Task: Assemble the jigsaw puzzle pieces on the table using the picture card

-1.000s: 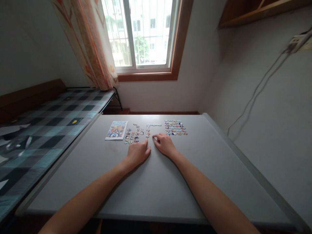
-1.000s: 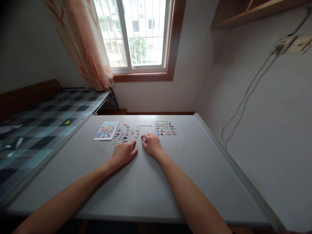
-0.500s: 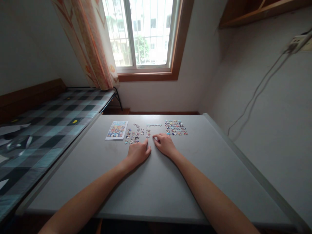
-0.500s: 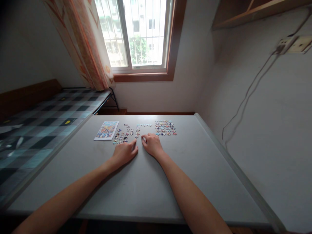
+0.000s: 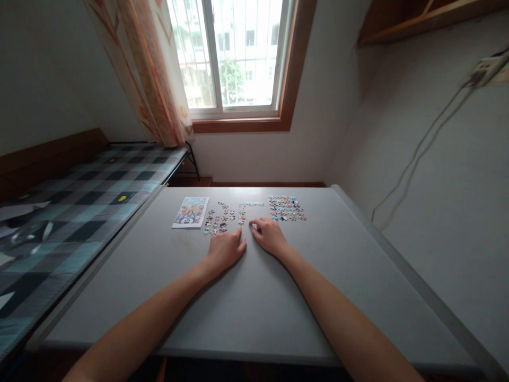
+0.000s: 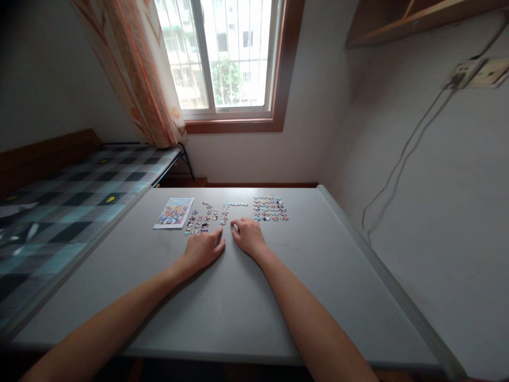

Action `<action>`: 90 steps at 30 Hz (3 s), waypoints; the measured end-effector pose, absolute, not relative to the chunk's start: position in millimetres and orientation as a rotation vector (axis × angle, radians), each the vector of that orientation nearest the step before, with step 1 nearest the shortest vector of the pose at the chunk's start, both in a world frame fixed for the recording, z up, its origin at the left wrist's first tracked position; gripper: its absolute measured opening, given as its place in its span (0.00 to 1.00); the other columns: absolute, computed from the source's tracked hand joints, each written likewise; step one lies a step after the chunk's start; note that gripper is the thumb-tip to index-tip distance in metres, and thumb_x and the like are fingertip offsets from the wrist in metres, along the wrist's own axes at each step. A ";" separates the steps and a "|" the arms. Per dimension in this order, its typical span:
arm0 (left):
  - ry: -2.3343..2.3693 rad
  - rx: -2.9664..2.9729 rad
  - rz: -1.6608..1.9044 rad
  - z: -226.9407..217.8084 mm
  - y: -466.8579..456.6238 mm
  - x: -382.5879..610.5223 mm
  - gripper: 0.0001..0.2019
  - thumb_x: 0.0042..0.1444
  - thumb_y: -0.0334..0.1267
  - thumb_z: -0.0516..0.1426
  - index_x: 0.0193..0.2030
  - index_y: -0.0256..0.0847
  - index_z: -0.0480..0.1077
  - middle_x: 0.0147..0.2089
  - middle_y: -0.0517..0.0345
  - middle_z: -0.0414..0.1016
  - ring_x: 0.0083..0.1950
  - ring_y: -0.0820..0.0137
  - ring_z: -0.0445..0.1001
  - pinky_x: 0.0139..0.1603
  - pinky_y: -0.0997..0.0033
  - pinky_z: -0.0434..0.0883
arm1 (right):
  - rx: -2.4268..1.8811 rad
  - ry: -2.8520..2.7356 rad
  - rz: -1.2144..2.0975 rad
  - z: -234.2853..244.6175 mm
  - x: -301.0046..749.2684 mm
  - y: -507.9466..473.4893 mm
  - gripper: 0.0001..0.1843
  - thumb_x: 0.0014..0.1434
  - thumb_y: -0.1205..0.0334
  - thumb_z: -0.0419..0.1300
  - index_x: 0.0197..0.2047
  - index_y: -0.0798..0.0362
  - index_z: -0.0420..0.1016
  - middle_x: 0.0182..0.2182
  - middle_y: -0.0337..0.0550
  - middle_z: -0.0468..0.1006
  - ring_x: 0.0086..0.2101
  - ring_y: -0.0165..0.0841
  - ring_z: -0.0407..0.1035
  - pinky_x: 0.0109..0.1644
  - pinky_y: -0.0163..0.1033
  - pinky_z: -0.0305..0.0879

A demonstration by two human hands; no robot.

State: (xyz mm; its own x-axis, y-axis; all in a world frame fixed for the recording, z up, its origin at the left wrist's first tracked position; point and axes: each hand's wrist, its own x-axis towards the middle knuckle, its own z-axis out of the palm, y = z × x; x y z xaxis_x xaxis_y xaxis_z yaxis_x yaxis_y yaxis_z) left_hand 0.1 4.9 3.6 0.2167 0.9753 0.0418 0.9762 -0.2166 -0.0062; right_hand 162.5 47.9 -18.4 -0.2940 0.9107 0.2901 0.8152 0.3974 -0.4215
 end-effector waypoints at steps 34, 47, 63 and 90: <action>-1.972 -2.439 -0.045 1.3 5.4 -0.2 0.24 0.61 0.48 0.42 0.61 0.45 0.59 0.37 0.47 0.77 0.39 0.59 0.76 0.38 0.65 0.67 | -1.490 -2.186 0.255 -18.7 162.0 48.6 0.12 0.60 0.60 0.53 0.44 0.48 0.75 0.31 0.40 0.72 0.36 0.32 0.65 0.44 0.36 0.52; -1.976 -2.446 -0.031 3.9 5.2 0.1 0.24 0.61 0.49 0.42 0.61 0.45 0.59 0.37 0.47 0.77 0.39 0.59 0.76 0.38 0.65 0.67 | -1.501 -2.200 0.269 -15.3 162.1 47.2 0.12 0.60 0.61 0.53 0.45 0.49 0.75 0.32 0.41 0.73 0.36 0.32 0.65 0.44 0.36 0.53; -1.969 -2.441 -0.031 3.9 5.0 0.2 0.23 0.61 0.49 0.42 0.59 0.45 0.60 0.37 0.47 0.77 0.38 0.59 0.76 0.38 0.64 0.67 | -1.491 -2.189 0.256 -14.6 162.1 46.3 0.12 0.60 0.61 0.53 0.44 0.49 0.75 0.31 0.41 0.72 0.36 0.32 0.65 0.44 0.36 0.53; -2.056 -2.429 0.004 12.6 2.1 4.1 0.22 0.61 0.49 0.43 0.59 0.45 0.61 0.39 0.47 0.77 0.41 0.60 0.75 0.41 0.66 0.66 | -1.495 -2.194 0.269 -14.5 162.2 46.8 0.12 0.60 0.61 0.53 0.45 0.49 0.75 0.31 0.41 0.73 0.36 0.32 0.65 0.44 0.36 0.53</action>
State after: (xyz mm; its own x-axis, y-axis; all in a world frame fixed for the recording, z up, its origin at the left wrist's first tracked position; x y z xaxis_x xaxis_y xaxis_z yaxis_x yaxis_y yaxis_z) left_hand 4.1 2.1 12.6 0.1654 0.9858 -0.0285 0.9859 -0.1646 0.0298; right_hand 162.2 46.8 -14.5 -0.2968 0.9167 0.2676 0.8247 0.3873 -0.4121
